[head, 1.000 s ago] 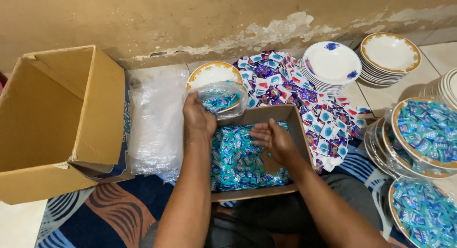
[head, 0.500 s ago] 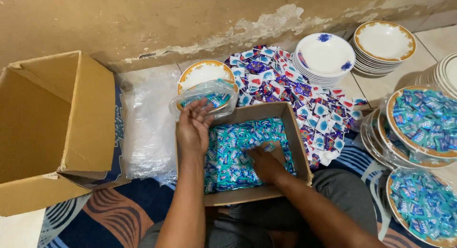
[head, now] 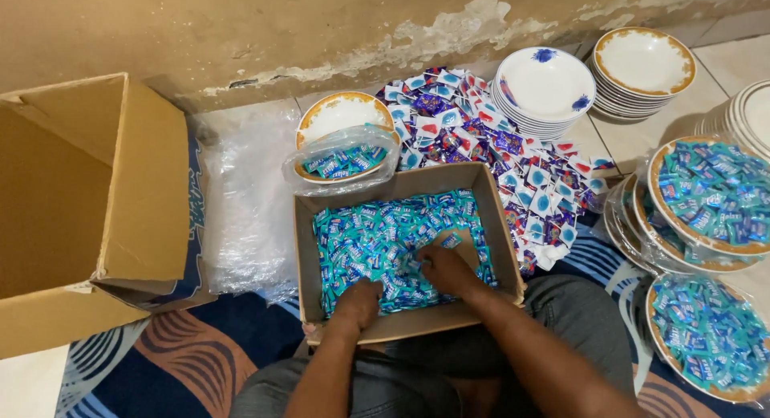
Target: Packing small blue packets and ceramic plates into a cardboard box, including placing plates into plastic bags.
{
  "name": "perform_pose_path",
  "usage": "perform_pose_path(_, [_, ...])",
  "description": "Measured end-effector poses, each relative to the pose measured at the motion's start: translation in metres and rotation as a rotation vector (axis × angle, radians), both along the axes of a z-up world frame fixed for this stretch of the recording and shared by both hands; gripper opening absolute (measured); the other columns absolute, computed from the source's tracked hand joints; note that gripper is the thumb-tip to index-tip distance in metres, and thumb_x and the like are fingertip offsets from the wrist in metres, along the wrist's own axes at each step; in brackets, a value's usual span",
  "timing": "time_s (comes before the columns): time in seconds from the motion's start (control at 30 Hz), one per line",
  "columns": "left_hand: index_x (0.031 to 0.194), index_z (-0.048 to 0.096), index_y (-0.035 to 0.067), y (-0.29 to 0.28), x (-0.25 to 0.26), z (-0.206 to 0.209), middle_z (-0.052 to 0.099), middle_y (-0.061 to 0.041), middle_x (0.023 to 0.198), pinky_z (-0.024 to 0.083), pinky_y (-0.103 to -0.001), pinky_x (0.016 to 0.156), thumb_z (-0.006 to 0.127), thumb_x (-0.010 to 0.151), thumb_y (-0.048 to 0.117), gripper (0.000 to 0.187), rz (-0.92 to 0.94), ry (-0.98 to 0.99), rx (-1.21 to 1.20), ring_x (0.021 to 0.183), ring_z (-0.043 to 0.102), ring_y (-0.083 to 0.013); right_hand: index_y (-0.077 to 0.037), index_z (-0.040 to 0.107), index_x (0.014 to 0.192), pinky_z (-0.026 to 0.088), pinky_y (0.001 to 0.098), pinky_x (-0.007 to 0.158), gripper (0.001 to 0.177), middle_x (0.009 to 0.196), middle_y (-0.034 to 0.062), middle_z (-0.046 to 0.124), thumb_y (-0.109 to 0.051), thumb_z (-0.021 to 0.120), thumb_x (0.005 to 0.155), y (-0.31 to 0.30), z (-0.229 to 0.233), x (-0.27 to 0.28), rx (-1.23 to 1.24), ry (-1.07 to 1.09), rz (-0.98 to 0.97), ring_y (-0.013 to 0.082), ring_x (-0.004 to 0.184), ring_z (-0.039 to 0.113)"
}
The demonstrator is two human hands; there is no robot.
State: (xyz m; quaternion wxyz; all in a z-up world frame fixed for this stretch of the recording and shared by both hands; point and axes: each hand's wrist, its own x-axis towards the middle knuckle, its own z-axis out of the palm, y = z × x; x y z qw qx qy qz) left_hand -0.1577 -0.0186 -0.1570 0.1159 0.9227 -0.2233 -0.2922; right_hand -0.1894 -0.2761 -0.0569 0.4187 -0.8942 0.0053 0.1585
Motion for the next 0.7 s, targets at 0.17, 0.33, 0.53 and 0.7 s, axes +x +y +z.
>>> perform_pose_path(0.17, [0.100,0.071,0.013,-0.005,-0.005,0.042,0.066,-0.017,0.107,0.060,-0.045,0.087,0.065,0.086,0.011,0.015,0.115,0.016,-0.231,0.105,0.070,-0.0397,-0.010,0.066,0.120,0.063,0.0412,0.069,0.024,0.106,0.0186,0.072,-0.016,0.052,0.102,-0.012,-0.032,0.008,0.224,0.054,-0.299,0.0342,0.093,0.075])
perform_pose_path(0.33, [0.087,0.062,0.001,-0.001,0.004,0.069,0.071,-0.022,0.110,0.056,-0.048,0.083,0.071,0.086,0.008,0.012,0.518,0.117,-0.719,0.104,0.070,-0.0399,-0.006,0.061,0.121,0.061,0.0310,0.069,0.023,0.106,0.0123,0.065,-0.010,0.052,0.101,-0.005,-0.020,0.009,0.649,0.200,-0.523,0.0244,0.088,0.072])
perform_pose_path(0.53, [0.099,0.053,0.006,-0.003,0.012,0.040,0.036,0.004,0.083,0.058,-0.031,0.059,0.072,0.094,0.009,0.019,0.929,0.286,-1.153,0.074,0.054,-0.0164,-0.002,0.065,0.129,0.059,0.0261,0.060,0.033,0.094,0.0100,0.066,-0.004,0.049,0.101,-0.005,0.010,0.005,0.796,0.207,-0.534,0.0169,0.071,0.069])
perform_pose_path(0.7, [0.137,0.052,0.003,-0.011,0.001,0.112,0.045,-0.010,0.114,0.065,-0.036,0.080,0.048,0.101,0.001,0.036,1.068,0.469,-1.337,0.097,0.057,-0.0167,-0.005,0.067,0.107,0.059,0.0271,0.063,0.025,0.089,0.0077,0.057,-0.010,0.043,0.101,-0.002,0.017,0.009,0.924,0.274,-0.635,0.0172,0.073,0.065])
